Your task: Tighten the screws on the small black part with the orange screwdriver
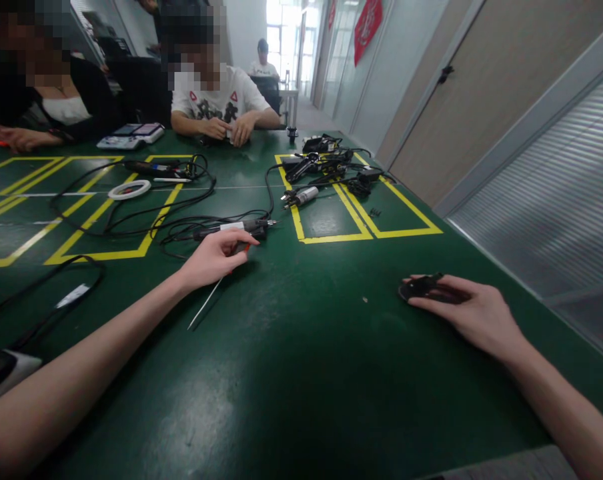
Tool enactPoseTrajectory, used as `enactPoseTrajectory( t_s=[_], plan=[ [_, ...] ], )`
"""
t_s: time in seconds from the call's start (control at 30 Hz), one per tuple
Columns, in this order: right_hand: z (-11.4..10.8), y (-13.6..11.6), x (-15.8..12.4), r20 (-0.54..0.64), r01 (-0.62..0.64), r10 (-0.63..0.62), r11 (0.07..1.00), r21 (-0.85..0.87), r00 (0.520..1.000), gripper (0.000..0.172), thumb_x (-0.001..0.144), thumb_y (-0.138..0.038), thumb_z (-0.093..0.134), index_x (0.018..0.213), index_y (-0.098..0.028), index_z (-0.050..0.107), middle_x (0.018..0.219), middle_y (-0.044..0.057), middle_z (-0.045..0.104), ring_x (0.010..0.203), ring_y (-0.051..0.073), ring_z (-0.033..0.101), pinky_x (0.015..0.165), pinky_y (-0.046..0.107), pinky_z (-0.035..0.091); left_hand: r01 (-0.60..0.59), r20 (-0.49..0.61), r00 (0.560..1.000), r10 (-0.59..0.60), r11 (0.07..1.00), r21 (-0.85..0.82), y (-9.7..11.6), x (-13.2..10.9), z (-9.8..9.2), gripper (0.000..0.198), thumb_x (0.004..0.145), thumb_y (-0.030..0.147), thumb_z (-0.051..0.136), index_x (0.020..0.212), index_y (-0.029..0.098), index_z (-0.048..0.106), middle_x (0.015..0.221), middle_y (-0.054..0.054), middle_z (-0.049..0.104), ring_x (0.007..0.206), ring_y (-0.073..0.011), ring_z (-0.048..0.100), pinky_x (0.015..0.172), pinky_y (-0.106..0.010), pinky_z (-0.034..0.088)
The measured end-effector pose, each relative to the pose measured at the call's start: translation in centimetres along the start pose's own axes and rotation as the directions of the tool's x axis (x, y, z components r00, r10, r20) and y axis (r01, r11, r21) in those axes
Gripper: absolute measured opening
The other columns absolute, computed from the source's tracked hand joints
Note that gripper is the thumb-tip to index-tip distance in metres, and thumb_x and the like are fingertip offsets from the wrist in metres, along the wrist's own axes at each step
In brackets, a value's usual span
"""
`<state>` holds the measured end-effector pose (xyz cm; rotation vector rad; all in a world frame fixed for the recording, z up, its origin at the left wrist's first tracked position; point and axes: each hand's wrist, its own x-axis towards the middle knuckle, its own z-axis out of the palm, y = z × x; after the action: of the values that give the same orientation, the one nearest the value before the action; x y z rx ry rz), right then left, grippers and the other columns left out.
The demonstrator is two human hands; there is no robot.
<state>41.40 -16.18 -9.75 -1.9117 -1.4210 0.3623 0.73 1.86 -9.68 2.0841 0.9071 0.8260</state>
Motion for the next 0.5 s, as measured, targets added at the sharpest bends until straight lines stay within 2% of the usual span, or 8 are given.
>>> enactPoseTrajectory(
  t_s=[0.03,0.1,0.2,0.3,0.37,0.5],
  plan=[
    [0.6,-1.3,-0.5,0.106,0.000,-0.006,0.998,0.064,0.994,0.050,0.060,-0.064,0.085,0.088,-0.023,0.085,0.100,0.013,0.084,0.092,0.037,0.080,0.088,0.050,0.068,-0.005,-0.009,1.000,0.004,0.999,-0.037,0.6,0.1,0.0,0.032,0.077,0.018,0.059,0.102,0.015,0.077,0.096,-0.005,0.068,0.065,-0.0103,0.053,0.057,-0.024,0.042],
    [1.9,-4.0,-1.2,0.239,0.046,-0.074,0.991,0.123,0.968,0.044,0.064,-0.056,0.088,0.094,-0.023,0.086,0.104,0.012,0.083,0.095,0.035,0.080,0.095,0.050,0.066,-0.054,-0.044,0.998,0.051,0.996,-0.070,2.0,0.2,-0.1,0.031,0.077,0.018,0.059,0.102,0.015,0.077,0.108,-0.008,0.071,0.070,-0.0106,0.056,0.061,-0.024,0.045],
    [4.6,-7.4,-1.5,0.345,0.140,-0.209,0.966,0.216,0.915,0.035,0.074,-0.050,0.086,0.098,-0.024,0.085,0.104,0.010,0.083,0.095,0.032,0.080,0.090,0.047,0.068,-0.159,-0.093,0.985,0.148,0.979,-0.130,4.5,0.2,-0.5,0.030,0.080,0.016,0.061,0.106,0.016,0.077,0.112,-0.009,0.072,0.082,-0.0143,0.063,0.070,-0.027,0.052],
    [7.5,-9.7,-1.5,0.413,0.219,-0.352,0.916,0.336,0.840,0.031,0.076,-0.041,0.087,0.102,-0.024,0.083,0.105,0.007,0.083,0.096,0.028,0.080,0.090,0.043,0.067,-0.263,-0.149,0.959,0.242,0.954,-0.146,6.9,-0.1,-1.2,0.027,0.083,0.014,0.062,0.107,0.016,0.076,0.113,-0.009,0.071,0.092,-0.0165,0.066,0.081,-0.030,0.056],
    [9.5,-10.9,-1.4,0.432,0.258,-0.426,0.882,0.395,0.795,0.030,0.076,-0.038,0.088,0.102,-0.024,0.083,0.104,0.006,0.083,0.095,0.026,0.079,0.090,0.042,0.066,-0.314,-0.190,0.939,0.286,0.939,-0.138,8.0,-0.2,-1.7,0.027,0.085,0.012,0.062,0.107,0.017,0.076,0.111,-0.007,0.071,0.094,-0.0169,0.067,0.083,-0.030,0.057],
    [13.0,-12.8,-1.4,0.418,0.318,-0.510,0.836,0.447,0.752,0.027,0.078,-0.033,0.089,0.100,-0.020,0.081,0.103,0.008,0.082,0.090,0.023,0.078,0.086,0.038,0.065,-0.368,-0.252,0.909,0.331,0.923,-0.112,9.2,-0.5,-2.0,0.028,0.085,0.009,0.061,0.109,0.018,0.075,0.110,-0.006,0.070,0.098,-0.0174,0.067,0.084,-0.030,0.057]
  ],
)
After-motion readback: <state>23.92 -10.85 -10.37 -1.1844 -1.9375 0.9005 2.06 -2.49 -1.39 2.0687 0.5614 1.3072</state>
